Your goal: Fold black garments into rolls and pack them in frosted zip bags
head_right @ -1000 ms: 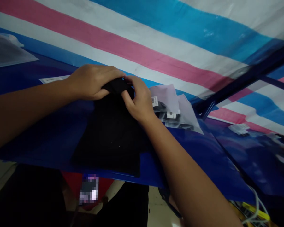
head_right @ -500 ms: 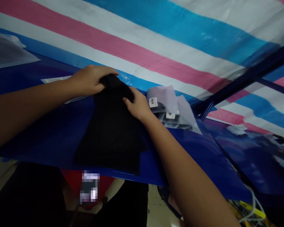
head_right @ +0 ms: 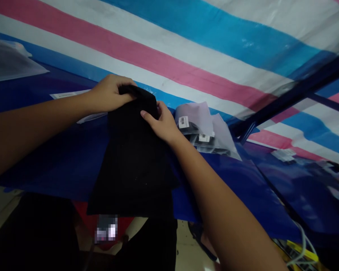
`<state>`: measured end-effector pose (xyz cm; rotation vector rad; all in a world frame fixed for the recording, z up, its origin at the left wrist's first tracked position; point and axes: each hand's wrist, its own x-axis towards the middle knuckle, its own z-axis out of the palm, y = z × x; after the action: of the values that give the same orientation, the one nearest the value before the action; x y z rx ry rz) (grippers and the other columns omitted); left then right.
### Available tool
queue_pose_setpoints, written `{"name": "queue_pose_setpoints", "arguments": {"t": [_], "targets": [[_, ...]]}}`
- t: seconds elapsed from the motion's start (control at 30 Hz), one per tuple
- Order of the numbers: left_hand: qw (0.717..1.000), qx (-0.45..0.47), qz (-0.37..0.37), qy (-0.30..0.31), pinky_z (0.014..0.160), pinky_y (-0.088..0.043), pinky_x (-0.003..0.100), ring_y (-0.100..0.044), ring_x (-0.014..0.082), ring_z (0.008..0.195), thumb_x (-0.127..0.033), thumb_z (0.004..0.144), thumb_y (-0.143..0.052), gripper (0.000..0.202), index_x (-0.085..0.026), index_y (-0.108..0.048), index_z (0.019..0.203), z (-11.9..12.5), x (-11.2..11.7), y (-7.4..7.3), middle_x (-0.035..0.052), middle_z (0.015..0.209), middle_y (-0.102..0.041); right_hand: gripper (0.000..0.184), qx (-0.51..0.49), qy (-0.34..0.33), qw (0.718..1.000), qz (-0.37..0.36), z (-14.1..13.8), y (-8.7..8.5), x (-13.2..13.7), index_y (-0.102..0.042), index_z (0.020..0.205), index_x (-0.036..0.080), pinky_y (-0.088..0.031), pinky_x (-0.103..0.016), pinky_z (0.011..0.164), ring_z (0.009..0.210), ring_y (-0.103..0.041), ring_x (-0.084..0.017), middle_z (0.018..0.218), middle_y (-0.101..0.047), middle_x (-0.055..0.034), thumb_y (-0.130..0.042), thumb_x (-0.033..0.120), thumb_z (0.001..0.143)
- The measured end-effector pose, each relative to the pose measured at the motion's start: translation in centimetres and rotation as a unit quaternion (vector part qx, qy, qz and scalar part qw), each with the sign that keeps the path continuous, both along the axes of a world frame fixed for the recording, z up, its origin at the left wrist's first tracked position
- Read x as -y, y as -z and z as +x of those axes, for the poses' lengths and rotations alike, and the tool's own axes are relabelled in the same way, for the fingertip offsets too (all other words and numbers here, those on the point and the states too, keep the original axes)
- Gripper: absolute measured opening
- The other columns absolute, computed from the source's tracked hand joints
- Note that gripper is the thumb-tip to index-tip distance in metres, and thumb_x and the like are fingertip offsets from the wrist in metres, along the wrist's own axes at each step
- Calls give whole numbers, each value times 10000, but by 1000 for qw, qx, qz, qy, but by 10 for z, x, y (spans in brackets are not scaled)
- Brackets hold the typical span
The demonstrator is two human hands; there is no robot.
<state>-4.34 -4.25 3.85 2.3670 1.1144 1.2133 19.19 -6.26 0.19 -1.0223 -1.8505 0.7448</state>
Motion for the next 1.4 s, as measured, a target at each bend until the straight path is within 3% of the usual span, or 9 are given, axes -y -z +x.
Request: {"name": "queue_pose_setpoints", "arguments": {"t": [0.13,0.27,0.37,0.53,0.73,0.87,1.0,1.17,1.4], "targets": [[999,30,-13,-15,856,-513,404,-687,271,980,-369,856,-707,178,-224,-702,960,3,-2,3,46,954,-749,548,3,-2,1000,-14,-2,1,-2,-686,1189,252,-594,-587,1097,1214,-712,-351,1237,-772,-79,-855,596,797],[998,54,-30,-6,817,-501,388,-659,248,943,-378,858,-709,159,-223,-685,881,3,3,-5,46,902,-732,468,-22,-21,992,-122,-4,-11,13,-719,1109,243,-636,-585,1016,1096,-755,-346,1119,-799,-59,-873,549,790],[996,53,-69,5,773,-499,380,-671,243,899,-382,845,-711,179,-203,-702,850,6,7,-10,56,883,-736,488,-43,-37,985,-161,-5,-17,22,-730,1150,238,-630,-558,1039,1121,-758,-340,1175,-803,-67,-881,541,798],[997,6,-60,-50,816,-514,385,-690,266,918,-387,815,-727,183,-220,-734,888,6,2,-4,49,880,-754,523,27,9,997,-73,-6,-10,10,-732,1113,206,-631,-574,994,1089,-756,-364,1134,-801,-105,-823,638,832],[991,-82,-65,-81,812,-519,384,-697,282,855,-476,765,-803,266,-227,-722,808,-8,-13,2,45,738,-700,403,125,85,987,56,2,-2,-4,-740,1097,203,-596,-629,1017,1076,-746,-393,1123,-801,-133,-751,542,880],[987,-120,-81,-74,752,-526,393,-694,274,747,-500,828,-738,287,-226,-720,744,-9,-14,5,55,697,-707,406,154,106,975,117,4,1,-2,-722,1179,214,-586,-621,1033,1119,-742,-395,1194,-799,-148,-712,523,916],[993,-86,-64,-44,824,-553,398,-735,293,874,-421,870,-709,199,-226,-747,866,-6,-10,11,59,806,-761,408,161,114,972,126,3,4,-2,-700,1187,214,-593,-601,1010,1108,-744,-384,1182,-797,-152,-690,533,933],[992,-83,-73,-67,866,-558,440,-731,318,930,-388,893,-709,169,-222,-722,919,-4,-11,18,76,830,-740,418,147,136,973,113,5,6,-5,-674,1160,224,-596,-591,995,1081,-739,-374,1161,-784,-151,-703,566,921],[991,-75,-98,-46,743,-545,407,-728,313,868,-539,836,-782,359,-220,-686,970,-6,-15,17,93,851,-740,411,139,118,977,110,8,10,-10,-665,1171,207,-588,-623,1009,1117,-729,-393,1184,-776,-168,-672,544,935]]}}
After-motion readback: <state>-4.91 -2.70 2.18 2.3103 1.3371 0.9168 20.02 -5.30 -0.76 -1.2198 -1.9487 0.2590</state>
